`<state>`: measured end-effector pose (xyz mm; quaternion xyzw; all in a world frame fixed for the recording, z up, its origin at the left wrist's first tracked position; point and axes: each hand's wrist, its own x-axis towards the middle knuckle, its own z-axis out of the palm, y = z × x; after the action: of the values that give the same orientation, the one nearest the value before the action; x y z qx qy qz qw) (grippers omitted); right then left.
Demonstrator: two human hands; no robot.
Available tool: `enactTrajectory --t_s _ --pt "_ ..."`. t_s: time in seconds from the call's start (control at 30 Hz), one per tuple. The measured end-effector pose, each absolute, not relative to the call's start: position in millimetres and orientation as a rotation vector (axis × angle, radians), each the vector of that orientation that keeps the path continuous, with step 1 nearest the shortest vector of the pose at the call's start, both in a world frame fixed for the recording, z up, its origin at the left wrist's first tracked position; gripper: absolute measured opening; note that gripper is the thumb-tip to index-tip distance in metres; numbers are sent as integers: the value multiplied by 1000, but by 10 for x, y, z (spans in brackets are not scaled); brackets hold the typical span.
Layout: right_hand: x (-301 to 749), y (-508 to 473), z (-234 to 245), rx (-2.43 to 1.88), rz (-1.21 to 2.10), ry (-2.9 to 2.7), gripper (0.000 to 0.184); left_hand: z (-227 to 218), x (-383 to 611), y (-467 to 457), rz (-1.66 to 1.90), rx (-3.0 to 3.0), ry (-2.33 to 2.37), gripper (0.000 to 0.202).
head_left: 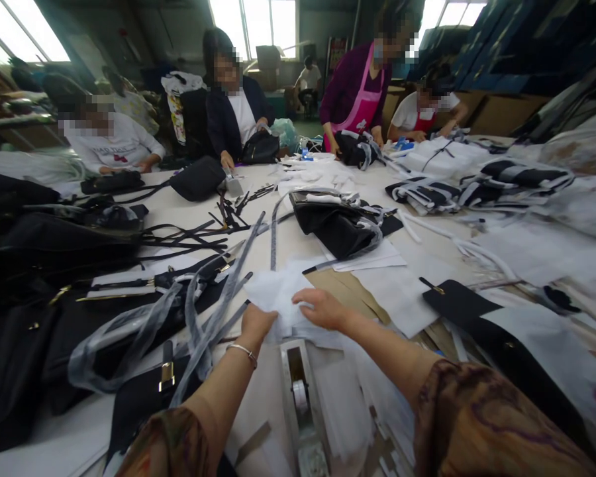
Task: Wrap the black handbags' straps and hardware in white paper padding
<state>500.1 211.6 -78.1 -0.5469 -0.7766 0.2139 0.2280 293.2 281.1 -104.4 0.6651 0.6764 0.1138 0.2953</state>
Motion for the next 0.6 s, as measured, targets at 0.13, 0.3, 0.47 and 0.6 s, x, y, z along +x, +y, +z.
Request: enactTrajectory --t_s 0.13,0.3,0.47,0.6 --pt "5360 1806 -711 -2028 640 -2079 77 -1104 2933 2811 253 1815 1818 60" --pt "5308 1589 -779 -2271 626 -2141 108 -1111 2980 2789 247 1914 1822 66" --pt "5415 1644 -760 -2163 646 -2123 81 -1149 2912 2861 301 1858 1746 61" --pt "5621 1730 -680 -2397 546 -1876 45 -1172 2870 2878 267 1883 1745 65"
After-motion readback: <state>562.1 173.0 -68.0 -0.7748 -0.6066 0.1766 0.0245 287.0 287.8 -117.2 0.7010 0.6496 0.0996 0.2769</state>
